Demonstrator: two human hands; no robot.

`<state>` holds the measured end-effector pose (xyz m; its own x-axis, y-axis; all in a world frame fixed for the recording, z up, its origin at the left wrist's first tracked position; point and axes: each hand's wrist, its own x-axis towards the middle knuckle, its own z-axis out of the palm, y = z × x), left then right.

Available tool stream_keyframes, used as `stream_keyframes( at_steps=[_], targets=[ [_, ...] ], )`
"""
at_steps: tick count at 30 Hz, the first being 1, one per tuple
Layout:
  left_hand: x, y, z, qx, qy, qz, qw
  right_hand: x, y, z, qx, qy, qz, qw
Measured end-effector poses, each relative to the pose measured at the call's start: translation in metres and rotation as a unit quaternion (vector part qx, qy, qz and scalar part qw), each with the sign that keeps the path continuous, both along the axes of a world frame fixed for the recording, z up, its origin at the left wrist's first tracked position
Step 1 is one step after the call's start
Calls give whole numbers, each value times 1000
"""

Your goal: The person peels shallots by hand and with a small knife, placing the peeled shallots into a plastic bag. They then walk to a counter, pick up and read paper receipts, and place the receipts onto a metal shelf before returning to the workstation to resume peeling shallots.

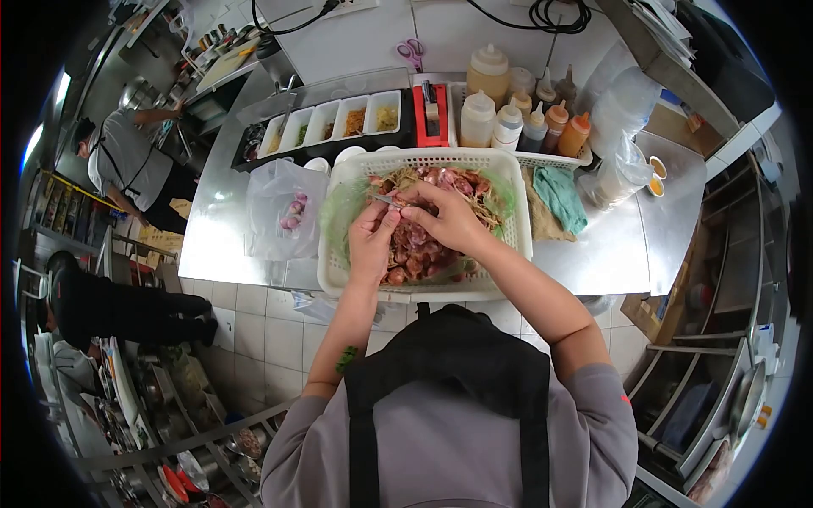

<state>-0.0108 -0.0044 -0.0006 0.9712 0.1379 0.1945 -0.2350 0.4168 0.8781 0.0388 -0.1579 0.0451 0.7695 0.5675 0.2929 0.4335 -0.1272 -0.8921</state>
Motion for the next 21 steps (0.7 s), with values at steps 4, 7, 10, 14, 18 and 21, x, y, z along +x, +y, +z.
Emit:
stream_keyframes(
  at_steps=[4, 7, 10, 14, 18, 21],
  targets=[
    [-1, -7, 12, -57, -1, -8, 998, 5, 2, -8, 88, 80, 27, 993],
    [0, -4, 7, -43, -24, -16, 999, 5, 3, -9, 129, 97, 56, 985],
    [-2, -4, 11, -70, 13, -9, 997, 3, -5, 8, 130, 264, 62, 954],
    [0, 2, 10, -114, 23, -39, 992, 7, -5, 2, 132, 289, 73, 945],
    [-1, 8, 12, -157, 56, -76, 983, 8, -5, 1, 170, 288, 63, 940],
    [1, 10, 8, -167, 60, -71, 982, 11, -8, 1, 164, 283, 46, 944]
  ],
)
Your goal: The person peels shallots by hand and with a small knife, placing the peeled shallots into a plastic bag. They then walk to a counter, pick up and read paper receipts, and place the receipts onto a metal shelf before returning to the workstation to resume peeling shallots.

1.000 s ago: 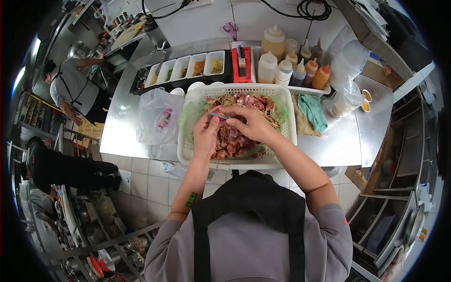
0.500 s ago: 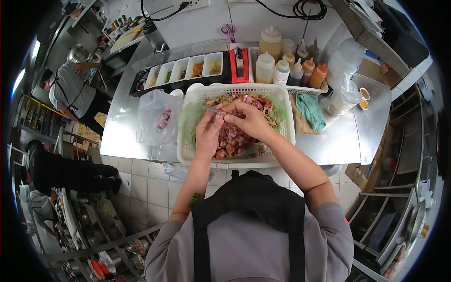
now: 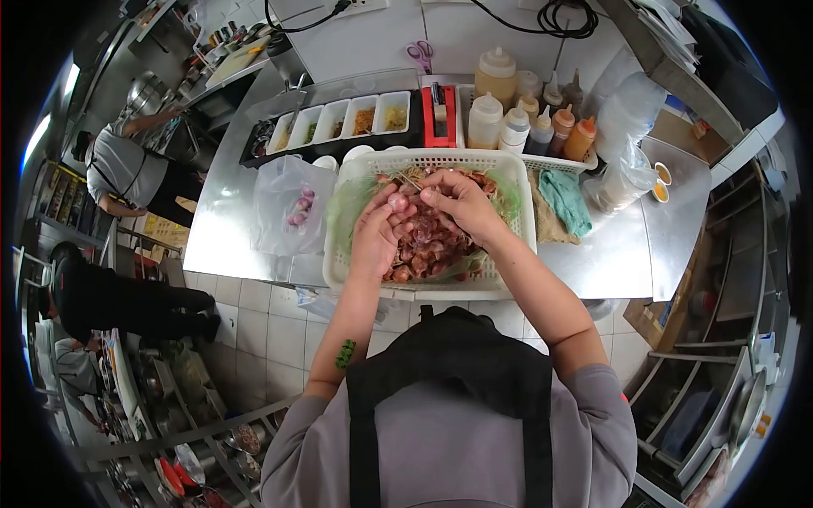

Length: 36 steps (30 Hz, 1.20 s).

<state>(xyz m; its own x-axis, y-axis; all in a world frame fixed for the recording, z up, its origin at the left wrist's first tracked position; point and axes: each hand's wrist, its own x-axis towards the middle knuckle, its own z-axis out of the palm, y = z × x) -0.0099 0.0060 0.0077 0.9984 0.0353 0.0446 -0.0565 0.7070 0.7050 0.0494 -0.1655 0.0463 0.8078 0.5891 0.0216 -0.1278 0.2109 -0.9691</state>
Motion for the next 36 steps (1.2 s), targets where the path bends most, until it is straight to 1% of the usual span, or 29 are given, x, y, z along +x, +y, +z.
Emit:
stream_keyframes(
  at_steps=[2, 4, 8, 10, 11, 13, 14, 16, 17, 19, 20, 22, 23, 24, 26, 30, 32, 36],
  targets=[
    [2, 0, 0, -11, 7, 20, 1000, 1, 0, -1, -15, -6, -8, 1000],
    [3, 0, 0, -29, 17, 52, 998, 3, 0, -3, -54, -59, -42, 996],
    [3, 2, 1, -40, 26, 52, 998, 11, 0, -17, -87, -100, -69, 989],
    [2, 2, 1, -43, 26, 44, 998, 17, 4, -29, -87, -167, -157, 970],
    [2, 2, 1, -43, 26, 44, 998, 20, 1, -34, -87, -166, -157, 970],
    [2, 2, 0, -27, 2, 42, 999, 19, -4, -26, -128, -151, -141, 970],
    [2, 2, -2, -28, 2, 42, 999, 19, -5, -27, -128, -151, -141, 970],
    [4, 1, -5, -19, -34, 77, 996, 17, -5, -26, -209, -232, -167, 935],
    [4, 1, -5, -19, -34, 77, 996, 15, -5, -25, -209, -232, -167, 935],
    [2, -1, -1, 15, -34, 107, 994, 8, -3, -15, -182, -205, -89, 957],
    [3, -2, -2, 15, -34, 106, 994, 3, -2, -12, -183, -206, -90, 957],
    [4, -3, -4, 39, -36, 126, 991, -8, 2, -1, -110, -232, -9, 967],
    [4, -3, -5, 39, -36, 125, 991, -12, 2, 7, -115, -226, 16, 967],
    [5, -3, -6, 53, -45, 131, 989, -13, 4, 4, -115, -226, 16, 967],
    [5, -3, -6, 67, -55, 137, 987, -13, 7, -2, -139, -266, -14, 954],
    [4, -8, 0, 88, -60, 161, 981, -13, 7, 1, -140, -273, 3, 952],
    [3, -9, 1, 94, -61, 169, 979, -14, 9, 1, -108, -283, -1, 953],
    [2, -9, 0, 118, -69, 171, 976, -16, 12, 2, -128, -290, -21, 948]
  ],
)
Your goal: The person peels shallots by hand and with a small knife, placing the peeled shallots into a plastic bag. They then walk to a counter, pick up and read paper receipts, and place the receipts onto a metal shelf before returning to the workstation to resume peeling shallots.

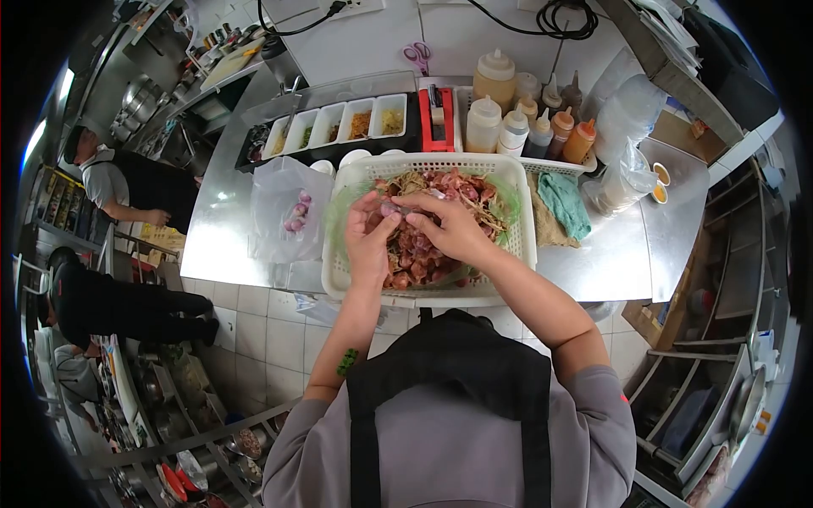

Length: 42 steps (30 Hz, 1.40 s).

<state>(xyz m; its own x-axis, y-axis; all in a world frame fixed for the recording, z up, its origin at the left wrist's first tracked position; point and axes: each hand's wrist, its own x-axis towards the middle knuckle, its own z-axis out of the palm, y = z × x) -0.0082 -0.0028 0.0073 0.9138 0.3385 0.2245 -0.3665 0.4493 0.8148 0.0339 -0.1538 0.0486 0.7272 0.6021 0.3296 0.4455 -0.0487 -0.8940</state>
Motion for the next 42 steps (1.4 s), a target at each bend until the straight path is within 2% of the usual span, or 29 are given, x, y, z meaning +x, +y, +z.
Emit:
stream_keyframes(
  at_steps=[3, 5, 7, 8, 10, 12, 14, 16, 18, 25, 28, 30, 34, 36, 40, 42],
  targets=[
    [0, -4, 2, 9, -5, 2, 1000, -2, 2, -1, -1, -25, -33, 999],
    [1, -3, 3, 12, -6, 9, 1000, -2, 2, 0, 7, -106, -78, 991],
    [2, 3, -1, -133, 55, -124, 982, -5, -1, 8, -34, -103, -85, 990],
    [2, 8, -7, -135, 55, -122, 982, -6, -2, 9, -75, -99, -93, 988],
    [2, 15, -14, -131, 80, -173, 973, -4, -4, 9, -76, -99, -72, 990],
    [1, 12, -15, -131, 67, -143, 979, -1, -3, 5, -76, -99, -53, 991],
    [0, 7, -9, -129, 55, -116, 983, 3, -2, -2, 56, 10, 3, 998],
    [1, 5, -6, -100, 60, -90, 989, 4, -5, 1, 55, 48, 11, 997],
    [0, 6, -6, -91, 57, -88, 990, 7, -6, 3, 42, 189, 15, 981],
    [-1, 5, 0, -82, 50, -96, 991, 9, -6, -1, 61, 211, -10, 976],
    [-2, 3, 4, -75, 44, -105, 991, 12, -7, -5, 44, 188, -29, 981],
    [-2, 4, 4, -85, 37, -123, 988, 15, -6, -10, 54, 108, -56, 991],
    [-2, 6, 2, -107, 22, -157, 982, 15, -12, 0, 28, 151, -71, 986],
    [-2, 4, 3, -118, 24, -140, 983, 9, -16, 11, 22, 380, -6, 925],
    [-2, 3, 2, -128, 23, -122, 984, 4, -8, 8, 6, 316, 36, 948],
    [-1, 4, -1, -127, 20, -124, 984, 3, -4, 3, 43, 158, 47, 985]
  ],
)
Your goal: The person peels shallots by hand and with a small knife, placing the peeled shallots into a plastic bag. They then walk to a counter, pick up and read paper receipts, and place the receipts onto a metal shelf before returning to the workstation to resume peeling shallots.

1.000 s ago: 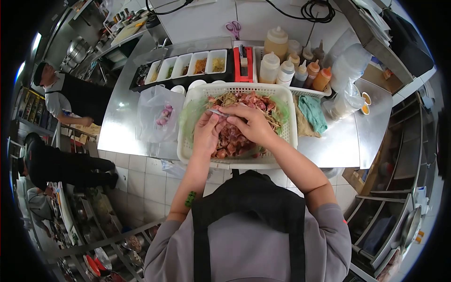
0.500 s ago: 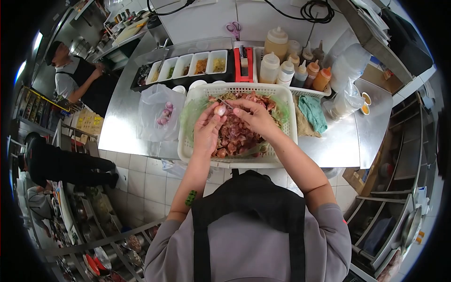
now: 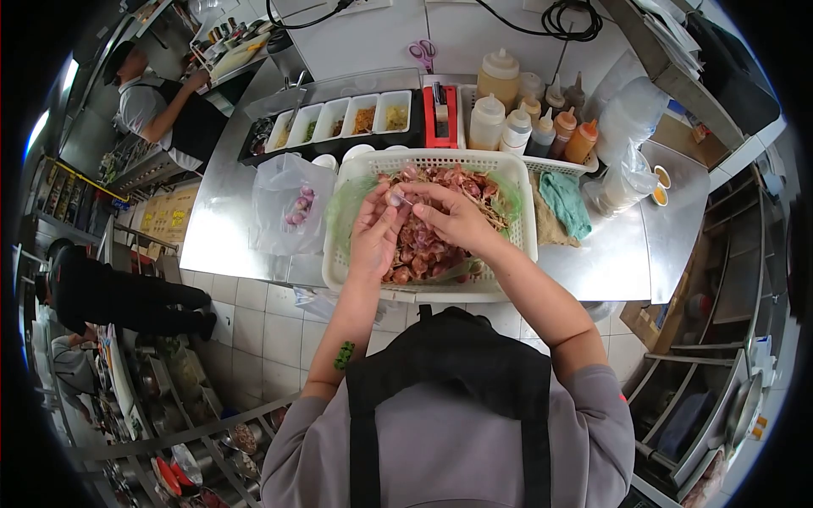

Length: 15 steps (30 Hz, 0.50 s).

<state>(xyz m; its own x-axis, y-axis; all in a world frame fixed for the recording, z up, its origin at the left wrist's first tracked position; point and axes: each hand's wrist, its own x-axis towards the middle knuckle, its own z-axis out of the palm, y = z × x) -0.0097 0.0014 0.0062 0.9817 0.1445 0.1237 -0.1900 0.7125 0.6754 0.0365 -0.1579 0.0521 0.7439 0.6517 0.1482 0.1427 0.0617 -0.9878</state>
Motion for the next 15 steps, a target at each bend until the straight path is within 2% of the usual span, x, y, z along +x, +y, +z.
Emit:
stream_keyframes(
  at_steps=[1, 3, 4, 6, 9, 10, 12, 15],
  targets=[
    [0, 0, -2, -1, -4, -2, 1000, 2, 2, -7, 0, 0, 0, 1000],
    [0, 3, -3, 4, 4, 3, 1000, 6, 8, -16, 28, -221, -76, 972],
    [0, 3, -3, 10, 12, 6, 1000, 5, 6, -14, 28, -220, -75, 972],
    [0, -1, 5, 6, 27, 19, 999, 2, 2, -9, -26, -145, -55, 988],
    [3, 1, -1, 2, 37, 34, 999, 0, 2, -8, -51, -197, -69, 977],
    [4, 3, -6, 3, 30, 37, 999, 0, 2, -8, -51, -196, -70, 977],
    [4, 5, -10, 16, 20, 26, 999, 2, 1, -8, -2, -119, -70, 990],
    [2, 5, -7, 29, 5, -1, 1000, 8, -2, -11, -2, -91, -93, 992]
  ],
)
